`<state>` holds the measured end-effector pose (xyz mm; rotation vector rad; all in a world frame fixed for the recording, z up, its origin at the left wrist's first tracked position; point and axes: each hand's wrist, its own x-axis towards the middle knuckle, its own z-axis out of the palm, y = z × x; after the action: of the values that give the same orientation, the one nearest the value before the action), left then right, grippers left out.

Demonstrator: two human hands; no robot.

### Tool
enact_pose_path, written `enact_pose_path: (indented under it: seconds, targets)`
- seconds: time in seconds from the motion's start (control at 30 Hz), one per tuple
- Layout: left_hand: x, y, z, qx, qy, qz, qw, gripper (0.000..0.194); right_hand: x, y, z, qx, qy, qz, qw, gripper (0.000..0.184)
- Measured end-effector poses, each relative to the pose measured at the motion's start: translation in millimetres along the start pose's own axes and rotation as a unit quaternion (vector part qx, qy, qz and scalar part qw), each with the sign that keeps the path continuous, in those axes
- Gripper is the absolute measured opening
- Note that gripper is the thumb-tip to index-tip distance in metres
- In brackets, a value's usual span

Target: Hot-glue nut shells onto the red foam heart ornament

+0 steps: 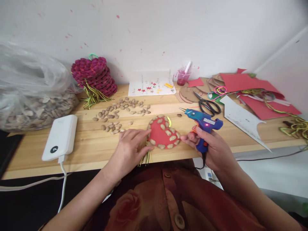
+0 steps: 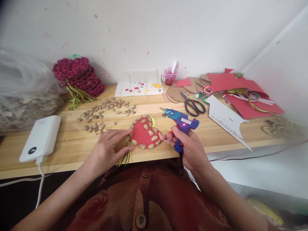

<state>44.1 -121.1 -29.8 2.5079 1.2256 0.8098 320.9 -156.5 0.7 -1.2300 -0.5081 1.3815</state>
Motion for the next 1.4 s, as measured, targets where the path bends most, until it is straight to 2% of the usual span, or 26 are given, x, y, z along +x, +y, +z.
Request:
enact_pose_path:
  seconds: [0.13, 0.37, 0.5, 0.67, 0.8, 0.93, 1.0, 1.2, 1.4]
  targets:
    - [-2.6, 3.0, -1.7, 0.001, 0.001, 0.004, 1.0, 0.043, 9.8, -4.7, 2.1, 0.004, 0.006, -0.024, 1.0, 0.037]
    - [-5.4, 9.3, -1.7, -0.083, -0.015, 0.036, 0.996, 0.036, 29.6, -8.7, 5.7, 0.024, 0.022, -0.027, 0.999, 0.036]
    - [-8.3, 11.4, 0.1, -0.099, -0.01, 0.064, 0.993, 0.031, 38.5, -6.8, 8.8, 0.025, 0.004, -0.029, 0.999, 0.036]
    - [-7.6, 12.4, 1.0, -0.102, -0.01, 0.065, 0.993, 0.026, 47.5, -4.3, 14.7, 0.026, -0.034, -0.027, 0.999, 0.033]
    - [-4.7, 9.3, -6.5, -0.083, 0.004, 0.075, 0.994, 0.027, 50.1, -1.9, 15.5, 0.037, -0.043, -0.031, 0.998, 0.031]
    - [-3.2, -3.9, -24.4, -0.028, 0.083, 0.009, 0.996, 0.028, 47.6, 2.4, 8.5, 0.041, -0.024, -0.048, 0.998, 0.029]
    - [-3.7, -12.9, -34.1, -0.009, 0.103, -0.022, 0.994, 0.025, 45.2, 4.7, 4.4, 0.042, -0.006, -0.059, 0.997, 0.026]
    - [-10.1, -33.7, -48.2, 0.018, 0.11, -0.052, 0.992, 0.017, 38.8, 8.5, 3.5, 0.03, 0.003, -0.07, 0.997, 0.021]
    - [-12.6, -38.0, -50.9, 0.042, 0.106, -0.048, 0.992, 0.017, 39.4, 6.8, 8.0, 0.011, 0.002, -0.065, 0.998, 0.028]
